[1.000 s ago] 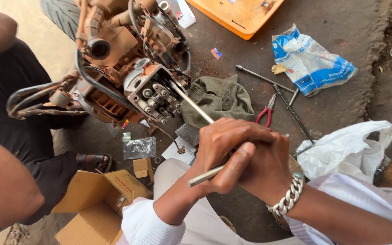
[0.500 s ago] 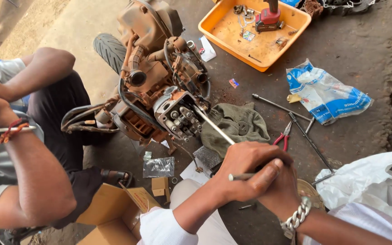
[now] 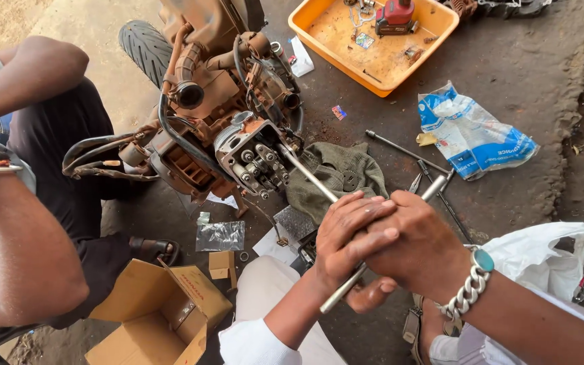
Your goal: The person sits on the ground beside a motorcycle with its engine partially disassembled and uses a long bar tool to work on the cylinder head area. They then fit a timing chain and sprocket onto the engine, holding the chain in place and using pliers to press and secure components.
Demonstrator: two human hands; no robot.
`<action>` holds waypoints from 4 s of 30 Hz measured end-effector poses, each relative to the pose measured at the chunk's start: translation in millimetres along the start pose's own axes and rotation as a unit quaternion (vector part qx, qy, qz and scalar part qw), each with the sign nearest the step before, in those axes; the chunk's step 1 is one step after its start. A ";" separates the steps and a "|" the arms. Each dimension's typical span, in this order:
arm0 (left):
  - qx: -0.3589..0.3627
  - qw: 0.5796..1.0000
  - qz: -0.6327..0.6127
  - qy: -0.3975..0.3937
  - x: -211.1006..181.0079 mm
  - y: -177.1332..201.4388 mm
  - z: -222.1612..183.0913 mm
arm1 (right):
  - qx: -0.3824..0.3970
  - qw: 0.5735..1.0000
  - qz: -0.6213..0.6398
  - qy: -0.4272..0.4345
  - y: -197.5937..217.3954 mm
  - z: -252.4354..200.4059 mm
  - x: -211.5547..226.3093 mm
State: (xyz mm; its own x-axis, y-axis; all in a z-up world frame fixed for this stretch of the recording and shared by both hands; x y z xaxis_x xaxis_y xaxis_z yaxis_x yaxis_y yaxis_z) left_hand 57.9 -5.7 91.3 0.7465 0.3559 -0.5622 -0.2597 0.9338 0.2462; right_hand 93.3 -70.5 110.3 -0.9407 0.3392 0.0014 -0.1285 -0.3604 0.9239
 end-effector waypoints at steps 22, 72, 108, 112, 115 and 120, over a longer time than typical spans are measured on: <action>-0.043 0.974 0.145 -0.170 13.4 -25.2 -11.4 | -0.058 0.979 -0.146 0.132 32.4 16.1 0.8; 0.140 0.975 -0.113 0.129 8.1 -5.4 45.6 | -0.089 0.951 0.059 -0.289 -25.9 -26.5 -27.1; 0.056 0.881 0.433 0.182 108.8 108.1 -15.8 | 0.246 0.897 -0.061 -0.363 -124.1 -186.6 -246.6; 0.054 0.854 0.471 0.215 117.4 103.6 -24.3 | 0.130 0.957 0.024 -0.259 -225.2 -195.6 -229.2; 0.034 0.838 0.494 0.228 118.6 109.0 -22.3 | 0.231 0.953 -0.042 -0.189 -327.2 -208.1 -226.2; -0.023 0.841 0.484 0.241 108.7 106.1 -12.5 | 0.315 0.940 0.127 -0.025 -429.1 -224.9 -235.7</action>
State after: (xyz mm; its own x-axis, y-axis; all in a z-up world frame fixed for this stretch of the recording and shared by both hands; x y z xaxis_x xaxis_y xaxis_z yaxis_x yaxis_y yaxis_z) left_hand 103.8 132.6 46.4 -0.1611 0.9136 -0.3734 -0.6350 0.1938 0.7479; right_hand 299.7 -191.2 -372.5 -0.8976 0.3583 0.2570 0.3254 0.1449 0.9344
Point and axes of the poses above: each hand's wrist, its own z-axis towards the middle knuckle, its own y-axis out of the back of the hand, x = y × z, the point moved 9 cm from there along z, towards the middle knuckle, and after that the axes turned 3 degrees about -z, right-handed, at the moved point
